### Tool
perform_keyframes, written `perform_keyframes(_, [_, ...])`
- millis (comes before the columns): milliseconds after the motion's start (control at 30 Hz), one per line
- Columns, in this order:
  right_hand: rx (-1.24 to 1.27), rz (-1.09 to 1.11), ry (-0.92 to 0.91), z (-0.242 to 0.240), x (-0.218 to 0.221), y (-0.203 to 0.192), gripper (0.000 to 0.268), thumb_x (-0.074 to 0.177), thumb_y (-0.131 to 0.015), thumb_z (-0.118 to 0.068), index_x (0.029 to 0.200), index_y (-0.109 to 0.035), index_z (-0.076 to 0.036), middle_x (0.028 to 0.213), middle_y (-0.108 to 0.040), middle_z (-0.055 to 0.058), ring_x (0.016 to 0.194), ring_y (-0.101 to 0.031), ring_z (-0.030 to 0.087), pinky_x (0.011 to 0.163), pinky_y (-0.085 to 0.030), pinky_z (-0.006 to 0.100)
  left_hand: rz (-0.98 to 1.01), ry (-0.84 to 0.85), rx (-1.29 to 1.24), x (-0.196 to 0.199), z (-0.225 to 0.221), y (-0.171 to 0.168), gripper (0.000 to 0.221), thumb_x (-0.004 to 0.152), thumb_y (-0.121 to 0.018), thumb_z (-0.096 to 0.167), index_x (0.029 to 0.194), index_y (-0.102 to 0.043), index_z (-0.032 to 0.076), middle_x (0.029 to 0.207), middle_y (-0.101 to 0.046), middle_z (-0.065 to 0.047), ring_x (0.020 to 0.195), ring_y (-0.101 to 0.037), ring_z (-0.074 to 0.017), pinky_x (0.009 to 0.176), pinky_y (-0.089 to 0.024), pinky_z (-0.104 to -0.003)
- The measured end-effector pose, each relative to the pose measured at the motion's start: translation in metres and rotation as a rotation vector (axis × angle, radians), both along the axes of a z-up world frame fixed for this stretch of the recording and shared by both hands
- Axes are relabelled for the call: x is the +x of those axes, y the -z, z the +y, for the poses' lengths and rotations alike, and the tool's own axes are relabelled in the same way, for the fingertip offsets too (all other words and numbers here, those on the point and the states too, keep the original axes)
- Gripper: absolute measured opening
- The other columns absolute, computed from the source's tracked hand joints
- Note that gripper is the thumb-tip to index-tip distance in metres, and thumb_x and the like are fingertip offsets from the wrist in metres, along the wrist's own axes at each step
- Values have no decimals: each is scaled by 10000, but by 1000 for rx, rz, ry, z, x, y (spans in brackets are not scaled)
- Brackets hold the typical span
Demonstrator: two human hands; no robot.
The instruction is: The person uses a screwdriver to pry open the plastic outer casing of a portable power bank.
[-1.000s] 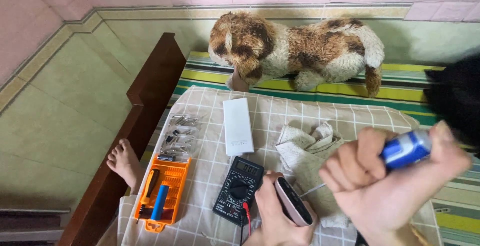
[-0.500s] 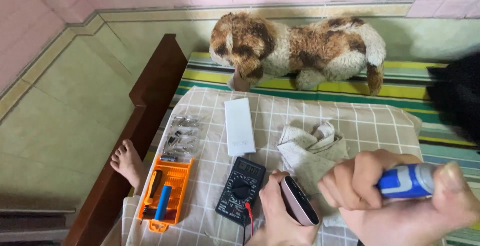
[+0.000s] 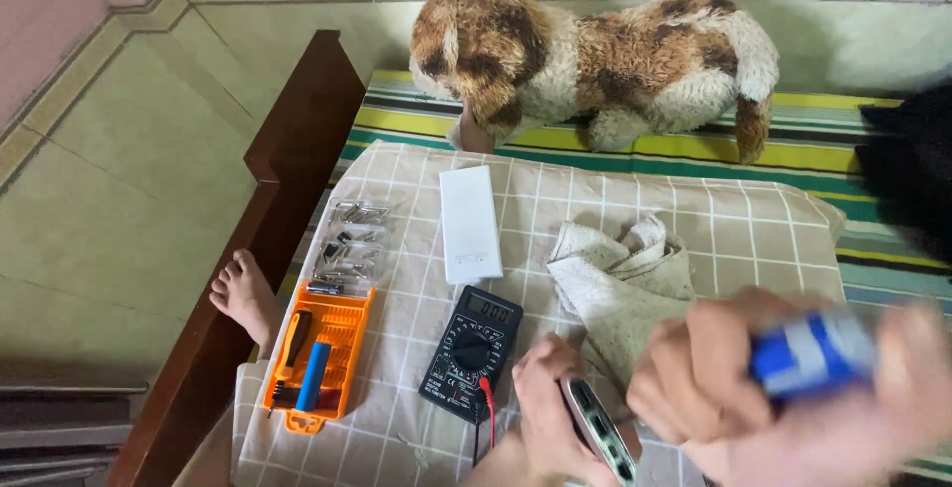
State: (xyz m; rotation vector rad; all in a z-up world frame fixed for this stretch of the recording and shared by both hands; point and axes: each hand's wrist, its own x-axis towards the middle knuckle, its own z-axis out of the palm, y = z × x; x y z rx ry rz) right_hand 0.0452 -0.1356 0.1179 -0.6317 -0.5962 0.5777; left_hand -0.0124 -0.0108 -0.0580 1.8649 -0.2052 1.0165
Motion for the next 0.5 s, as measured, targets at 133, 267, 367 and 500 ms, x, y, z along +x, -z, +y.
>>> perform_keyframes(133, [-135,309,230,9,3,-14,589,800,-480,-678,535,-326,-176,390,-234,-44,306,-61,124,231,-94,326,-88,180,-13,5,7,-10,630,699,-775,550,910,-538,6,776,-544,-79,642,-537,-236,698,-532,-408])
perform_keyframes(267, [-150,302,174,16,6,-15,581,846,-527,-620,535,-394,-148,402,-284,-69,280,-109,100,207,-120,307,-160,217,49,4,3,-19,503,875,-655,498,955,-523,19,820,-577,-109,672,-519,-251,702,-484,-412])
perform_keyframes(367, [-263,299,190,18,12,-13,627,932,-332,-674,564,-373,-168,421,-252,-79,315,-84,84,229,-79,300,-179,245,4,4,2,-21,313,736,-751,261,870,-547,64,703,-589,-28,593,-494,-185,666,-512,-347])
perform_keyframes(500, [-170,279,245,12,12,-24,547,879,-487,-616,561,-373,-186,436,-232,-96,311,-101,85,225,-89,295,-91,134,44,4,5,-14,504,741,-658,479,939,-523,36,787,-527,-80,655,-528,-241,711,-495,-392])
